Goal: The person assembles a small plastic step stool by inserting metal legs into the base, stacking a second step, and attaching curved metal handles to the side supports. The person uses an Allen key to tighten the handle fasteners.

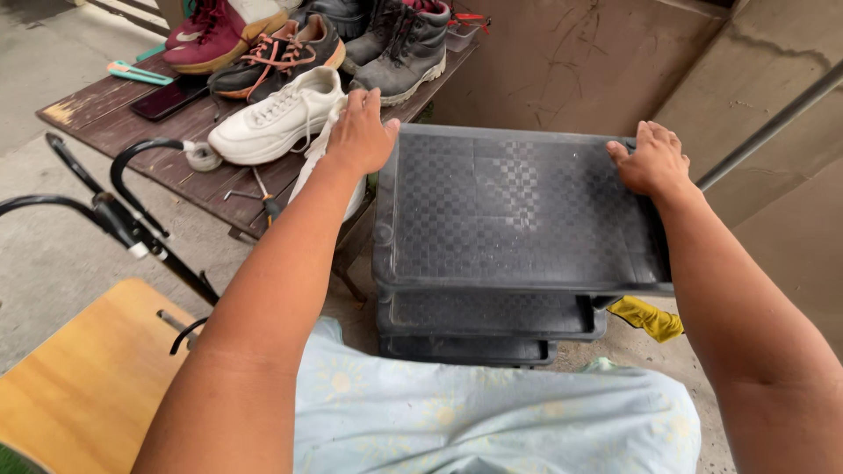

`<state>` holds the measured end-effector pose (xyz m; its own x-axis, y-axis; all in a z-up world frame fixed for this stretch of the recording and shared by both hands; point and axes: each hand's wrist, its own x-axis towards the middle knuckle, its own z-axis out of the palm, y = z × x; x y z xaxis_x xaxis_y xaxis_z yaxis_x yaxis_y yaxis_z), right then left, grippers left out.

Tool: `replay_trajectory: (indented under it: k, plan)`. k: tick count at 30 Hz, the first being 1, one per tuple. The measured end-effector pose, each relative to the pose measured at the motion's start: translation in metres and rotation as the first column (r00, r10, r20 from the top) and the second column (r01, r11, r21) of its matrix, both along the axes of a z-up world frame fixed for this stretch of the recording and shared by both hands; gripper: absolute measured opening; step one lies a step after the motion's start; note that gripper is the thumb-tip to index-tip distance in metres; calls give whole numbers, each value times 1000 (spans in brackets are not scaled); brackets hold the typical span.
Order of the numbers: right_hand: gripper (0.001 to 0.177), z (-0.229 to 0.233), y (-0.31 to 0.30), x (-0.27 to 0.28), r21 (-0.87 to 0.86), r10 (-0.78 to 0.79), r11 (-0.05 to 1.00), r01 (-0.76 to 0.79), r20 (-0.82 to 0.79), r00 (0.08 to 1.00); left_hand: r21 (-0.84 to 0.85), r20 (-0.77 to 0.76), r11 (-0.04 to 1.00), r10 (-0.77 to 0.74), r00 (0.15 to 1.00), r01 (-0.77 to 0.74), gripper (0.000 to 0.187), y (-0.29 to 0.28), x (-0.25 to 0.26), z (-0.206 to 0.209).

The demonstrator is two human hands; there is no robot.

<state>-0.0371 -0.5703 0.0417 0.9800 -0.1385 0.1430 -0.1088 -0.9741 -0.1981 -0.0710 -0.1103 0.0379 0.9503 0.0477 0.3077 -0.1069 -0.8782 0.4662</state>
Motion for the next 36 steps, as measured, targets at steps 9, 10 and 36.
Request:
replay_trajectory:
  k: [9, 10, 36]
  plan:
    - [82, 20, 12, 61, 39, 56, 997, -61, 120, 991, 30, 318, 998, -69, 946, 63, 74, 3, 95, -2]
    - [83, 16, 14, 63, 40, 68, 997, -73, 128, 989, 123, 187, 987, -129, 974, 107, 77, -2, 94, -12]
    - [84, 37, -43, 2, -5, 145, 989, -148, -159, 977, 217, -259, 937, -213, 942, 272, 97, -57, -115, -10]
